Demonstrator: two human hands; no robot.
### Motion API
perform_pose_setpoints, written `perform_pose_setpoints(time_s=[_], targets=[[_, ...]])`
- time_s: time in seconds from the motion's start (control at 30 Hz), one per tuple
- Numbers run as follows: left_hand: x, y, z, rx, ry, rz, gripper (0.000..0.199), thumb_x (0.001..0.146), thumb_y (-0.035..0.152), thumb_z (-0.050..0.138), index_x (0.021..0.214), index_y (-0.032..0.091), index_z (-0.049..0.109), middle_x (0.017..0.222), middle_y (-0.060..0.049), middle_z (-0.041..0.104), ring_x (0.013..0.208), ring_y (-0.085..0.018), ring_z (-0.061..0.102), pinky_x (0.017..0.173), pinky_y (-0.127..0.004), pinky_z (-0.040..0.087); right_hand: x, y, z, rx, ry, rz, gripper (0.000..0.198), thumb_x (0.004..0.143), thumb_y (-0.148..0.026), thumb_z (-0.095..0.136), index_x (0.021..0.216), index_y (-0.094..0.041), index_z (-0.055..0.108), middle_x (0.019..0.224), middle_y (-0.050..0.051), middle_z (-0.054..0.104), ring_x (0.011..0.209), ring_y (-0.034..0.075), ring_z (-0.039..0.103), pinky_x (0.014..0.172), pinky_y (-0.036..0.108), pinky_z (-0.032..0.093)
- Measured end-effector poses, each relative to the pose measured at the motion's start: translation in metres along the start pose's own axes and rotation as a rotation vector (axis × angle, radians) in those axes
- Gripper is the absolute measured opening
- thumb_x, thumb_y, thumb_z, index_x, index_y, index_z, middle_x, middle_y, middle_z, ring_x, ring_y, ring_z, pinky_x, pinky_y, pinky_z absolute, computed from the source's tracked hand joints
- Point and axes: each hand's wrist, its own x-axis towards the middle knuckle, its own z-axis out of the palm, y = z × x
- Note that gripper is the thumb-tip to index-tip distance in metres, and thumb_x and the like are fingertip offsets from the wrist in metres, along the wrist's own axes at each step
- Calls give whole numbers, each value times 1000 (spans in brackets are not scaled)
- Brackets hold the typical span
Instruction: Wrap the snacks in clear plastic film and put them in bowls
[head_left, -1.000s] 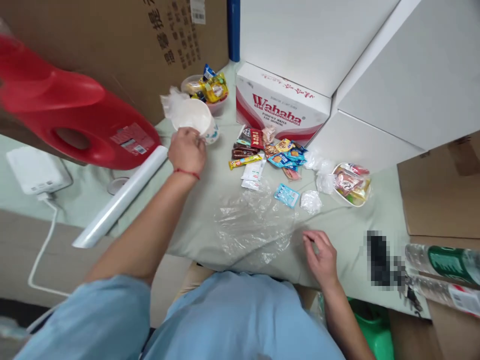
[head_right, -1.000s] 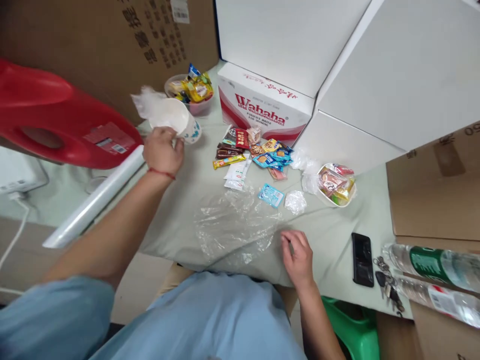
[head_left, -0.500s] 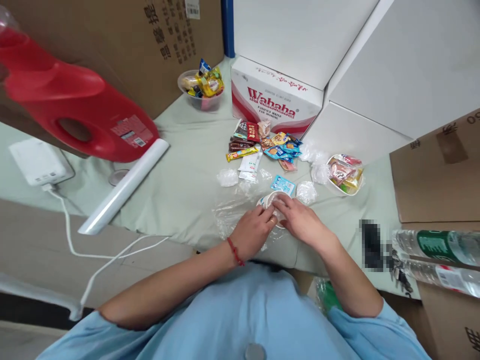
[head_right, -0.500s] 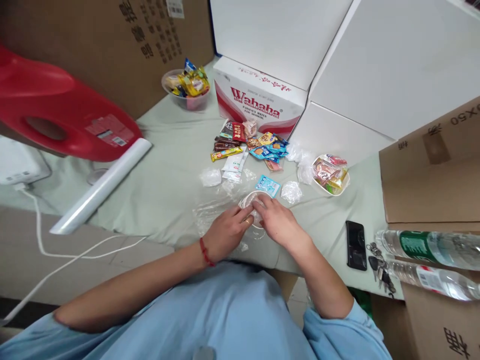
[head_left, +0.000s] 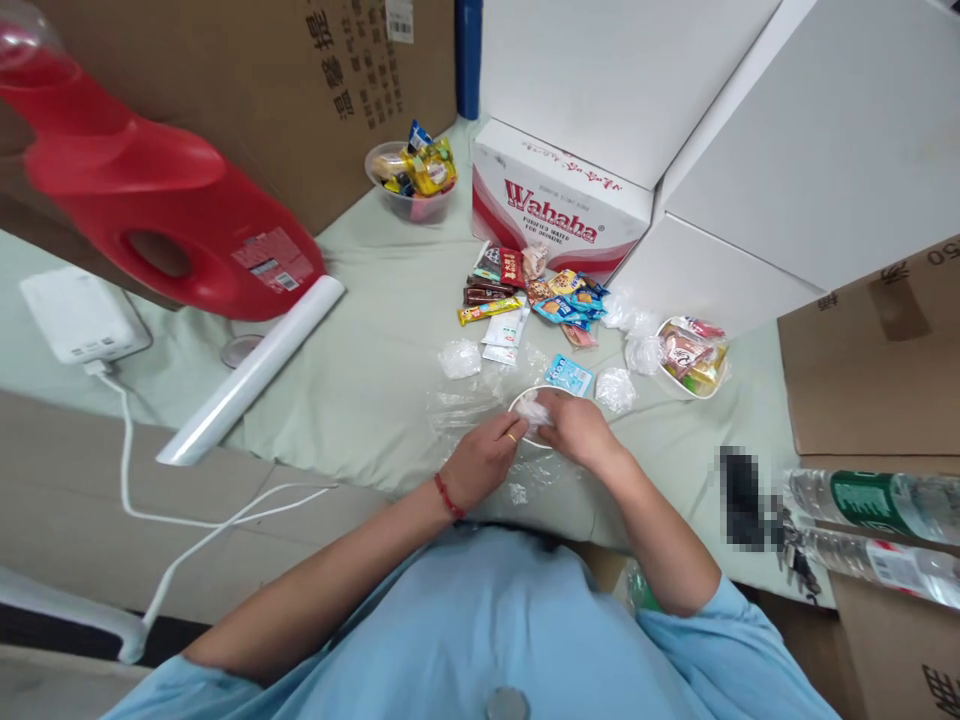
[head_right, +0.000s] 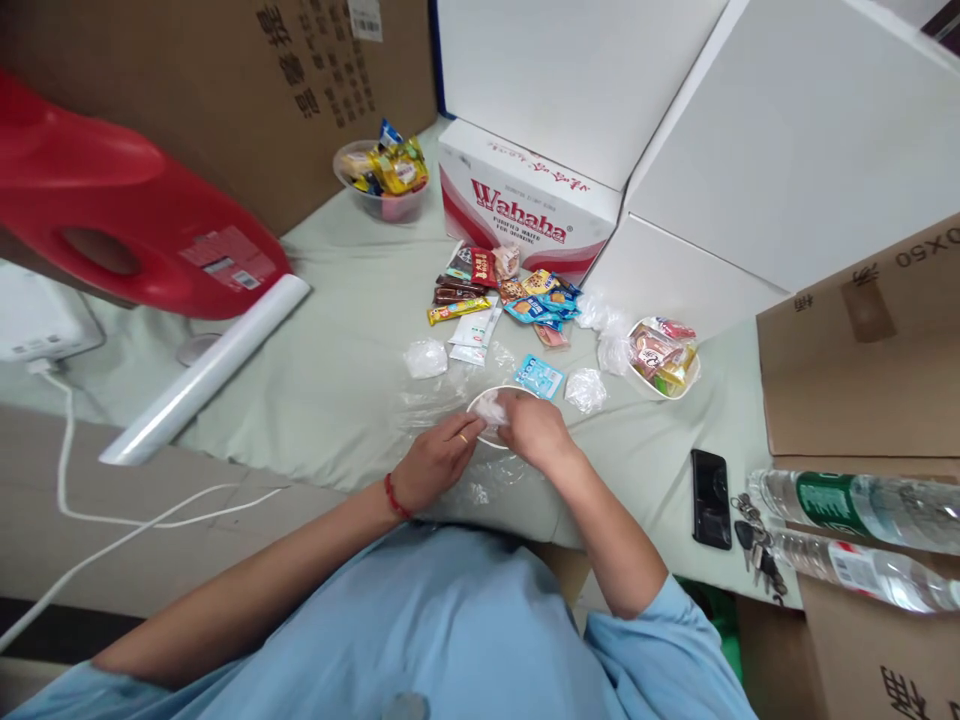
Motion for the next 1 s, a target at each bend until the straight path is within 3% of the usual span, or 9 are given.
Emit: perform_pose_setpoints(time_s=[0.2,0.3,0.37,0.57,0.67,0.73,0.8,0.9,1.0], targets=[[2,2,-8,-137,54,38,54,99,9,44,151,24,41,113,-9,67,100,-18,67,86,-32,59,-44,24,-34,491,480,15,28,83,-36,67,105,-19,69,89,3,74,74,19,66,71,30,54],[7,6,-13,-133,-27,94,37,100,10,42,131,21,59,104,-8,66,90,-17,65,80,-28,56,-39,47,-61,388,877,181,48,83,-45,71,120,-16,66,102,9,73,88,24,69,83,38,56],[10,11,-17,-127,-103,145,29,100,10,39,109,19,66,98,-7,65,82,-15,62,75,-26,54,-20,71,-79,214,967,269,57,83,-47,71,130,-16,61,112,14,71,102,29,67,94,47,54],[8,24,-30,-180,-151,158,29,101,11,38,97,18,65,95,-7,64,79,-14,59,72,-24,50,-1,108,-103,25,759,313,92,78,-54,78,151,-10,44,147,27,52,133,38,53,105,57,48],[9,27,-32,-277,-144,90,27,103,15,39,101,19,66,100,-8,65,83,-14,63,75,-25,52,-45,74,-79,86,705,52,60,94,-50,64,146,-21,54,129,15,67,109,28,68,92,44,57],[14,31,-30,-344,-142,63,26,103,16,41,103,19,67,100,-8,65,84,-14,64,76,-25,53,-79,46,-52,119,454,-236,46,95,-46,67,137,-27,64,130,11,69,110,26,69,88,39,59],[20,38,-24,-415,-152,83,26,103,16,42,106,19,68,100,-8,66,86,-14,66,78,-25,55,-108,28,-25,93,324,-314,30,98,-36,65,127,-29,70,126,10,72,106,24,70,86,37,59],[28,49,-16,-497,-141,137,30,102,15,47,126,19,65,123,-13,66,102,-16,69,89,-28,59,-151,32,-4,117,347,-160,21,103,-27,56,109,-28,76,101,6,77,89,22,69,79,35,58],[27,48,-15,-484,-100,123,40,100,16,53,140,22,58,147,-16,56,118,-19,66,99,-33,59,-200,72,-20,206,393,126,21,100,-39,60,101,-28,77,98,6,77,89,23,71,80,36,58]])
